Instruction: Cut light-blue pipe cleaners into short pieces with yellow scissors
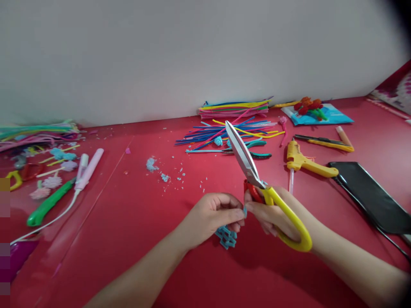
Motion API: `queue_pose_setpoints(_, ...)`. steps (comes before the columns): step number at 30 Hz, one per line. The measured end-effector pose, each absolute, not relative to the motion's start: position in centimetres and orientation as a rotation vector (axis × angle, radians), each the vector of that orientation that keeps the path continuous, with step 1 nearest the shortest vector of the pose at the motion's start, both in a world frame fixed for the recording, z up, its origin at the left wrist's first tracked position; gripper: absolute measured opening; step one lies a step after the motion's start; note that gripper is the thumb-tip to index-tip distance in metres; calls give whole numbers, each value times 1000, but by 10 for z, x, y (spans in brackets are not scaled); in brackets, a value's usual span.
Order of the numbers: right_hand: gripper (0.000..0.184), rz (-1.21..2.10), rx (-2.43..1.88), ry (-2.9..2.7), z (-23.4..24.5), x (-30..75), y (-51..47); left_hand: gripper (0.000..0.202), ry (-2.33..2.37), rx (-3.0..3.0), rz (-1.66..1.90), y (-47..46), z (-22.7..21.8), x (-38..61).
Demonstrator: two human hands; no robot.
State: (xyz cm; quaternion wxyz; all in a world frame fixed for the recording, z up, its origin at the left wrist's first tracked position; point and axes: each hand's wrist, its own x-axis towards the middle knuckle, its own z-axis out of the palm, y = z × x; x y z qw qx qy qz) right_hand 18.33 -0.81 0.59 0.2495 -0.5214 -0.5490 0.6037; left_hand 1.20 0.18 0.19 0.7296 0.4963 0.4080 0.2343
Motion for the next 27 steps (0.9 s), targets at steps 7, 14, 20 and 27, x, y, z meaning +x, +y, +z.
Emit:
queue_pose_setpoints(7, 8, 1381, -1575, -1566, 1, 178, -10, 11, 1110, 1267, 662, -5, 0, 21)
queue_pose_setpoints(14, 17, 1079, -1551, -1841, -6, 185, -7, 7, 1155, 1176, 767, -2, -1, 20)
queue_pose_setpoints(20, 23, 560, -1684, -2267, -8, 198, -6, 8, 1118, 927, 1146, 11, 0, 4)
queue_pose_setpoints(27, 28, 215, -1685, -2480, -19, 200, -5, 4, 1077, 931, 1238, 16, 1, -6)
